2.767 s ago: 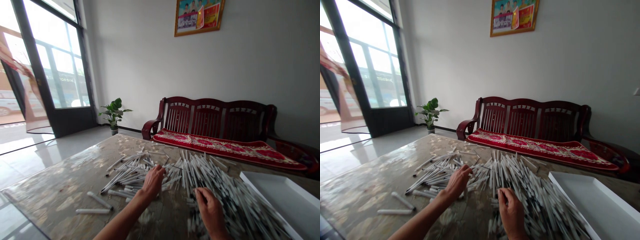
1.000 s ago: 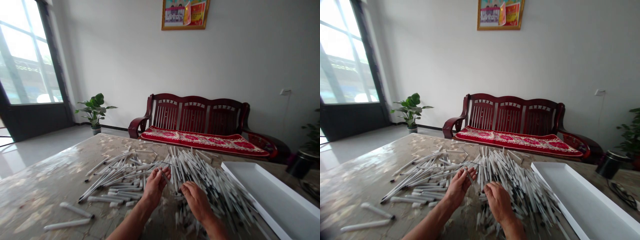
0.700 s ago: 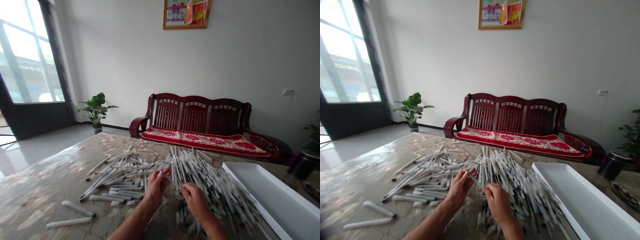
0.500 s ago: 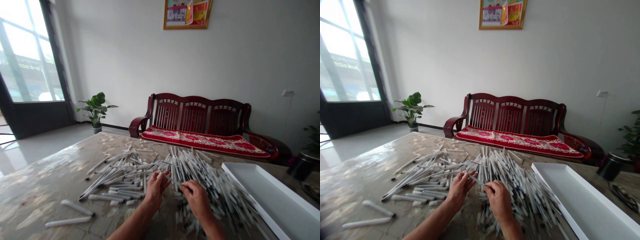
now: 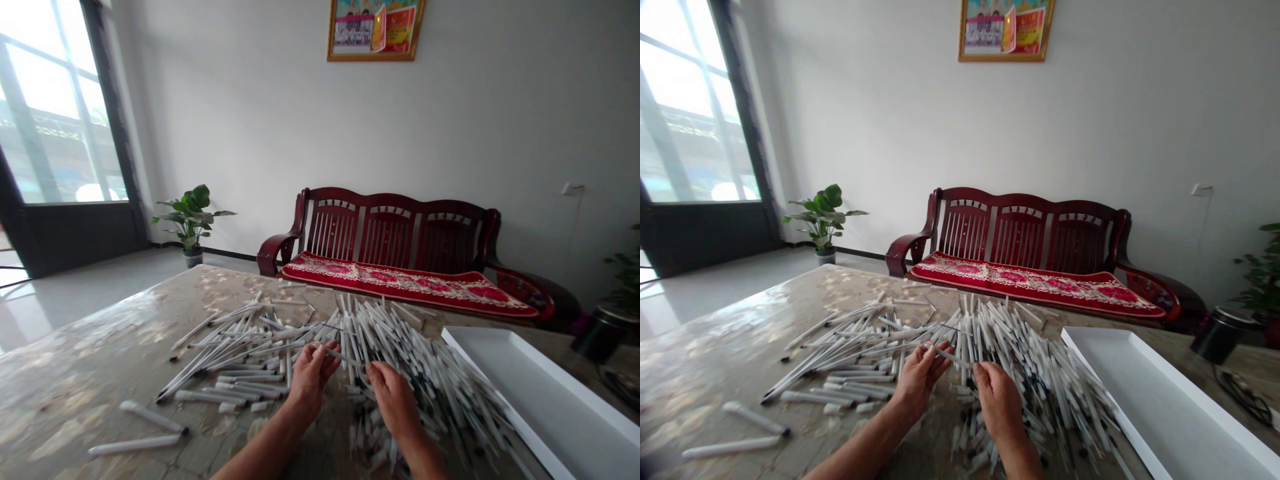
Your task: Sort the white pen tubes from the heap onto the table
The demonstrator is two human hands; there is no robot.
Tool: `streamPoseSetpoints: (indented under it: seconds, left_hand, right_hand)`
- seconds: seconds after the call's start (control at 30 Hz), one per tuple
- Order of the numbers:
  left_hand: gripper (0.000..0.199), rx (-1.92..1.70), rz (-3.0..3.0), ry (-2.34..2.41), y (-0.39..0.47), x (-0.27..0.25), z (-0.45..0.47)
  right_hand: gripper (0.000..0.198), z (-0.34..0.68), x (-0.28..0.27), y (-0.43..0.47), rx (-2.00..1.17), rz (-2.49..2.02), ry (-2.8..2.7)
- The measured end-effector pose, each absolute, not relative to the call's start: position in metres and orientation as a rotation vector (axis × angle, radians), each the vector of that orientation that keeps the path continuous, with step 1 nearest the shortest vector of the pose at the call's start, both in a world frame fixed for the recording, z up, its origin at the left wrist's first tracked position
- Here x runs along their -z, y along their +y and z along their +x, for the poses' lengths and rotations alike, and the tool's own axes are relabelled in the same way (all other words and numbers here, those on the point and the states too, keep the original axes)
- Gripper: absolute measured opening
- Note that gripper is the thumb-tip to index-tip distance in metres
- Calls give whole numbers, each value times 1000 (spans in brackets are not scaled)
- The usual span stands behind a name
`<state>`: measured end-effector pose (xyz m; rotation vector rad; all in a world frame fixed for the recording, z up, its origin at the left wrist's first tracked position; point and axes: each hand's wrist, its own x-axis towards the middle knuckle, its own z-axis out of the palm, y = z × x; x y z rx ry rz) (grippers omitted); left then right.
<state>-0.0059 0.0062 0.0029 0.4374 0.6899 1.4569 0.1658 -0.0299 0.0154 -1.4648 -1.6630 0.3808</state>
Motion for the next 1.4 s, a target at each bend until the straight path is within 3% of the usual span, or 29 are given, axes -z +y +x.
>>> streamPoseSetpoints:
  seconds: [0.2,0.43,0.57,0.77,0.9,1.13,1.4]
  left_hand:
    - [30,-1455,449,659,5,-2,-5]
    - [32,-1459,473,661,2,-2,-3]
    - [30,-1468,459,666,2,-3,-3]
    - [33,-1471,456,676,3,-3,-2]
    - [35,-1477,454,676,3,-3,-3]
    - [37,-1475,465,686,3,-2,-3]
    - [26,-1494,420,747,4,1,-1]
  right_hand:
    - [36,168,-12,-27,-344,-1410,-1659]
    - [50,169,-14,-29,-419,-1544,-1623]
    - [39,169,-15,-29,-376,-1450,-1607]
    - [53,170,-14,-28,-449,-1550,-1600]
    - [38,170,-12,-26,-417,-1473,-1590]
    - [55,171,-11,-26,-451,-1575,-1597]
    - [32,169,-12,-28,-153,-1487,-1706]
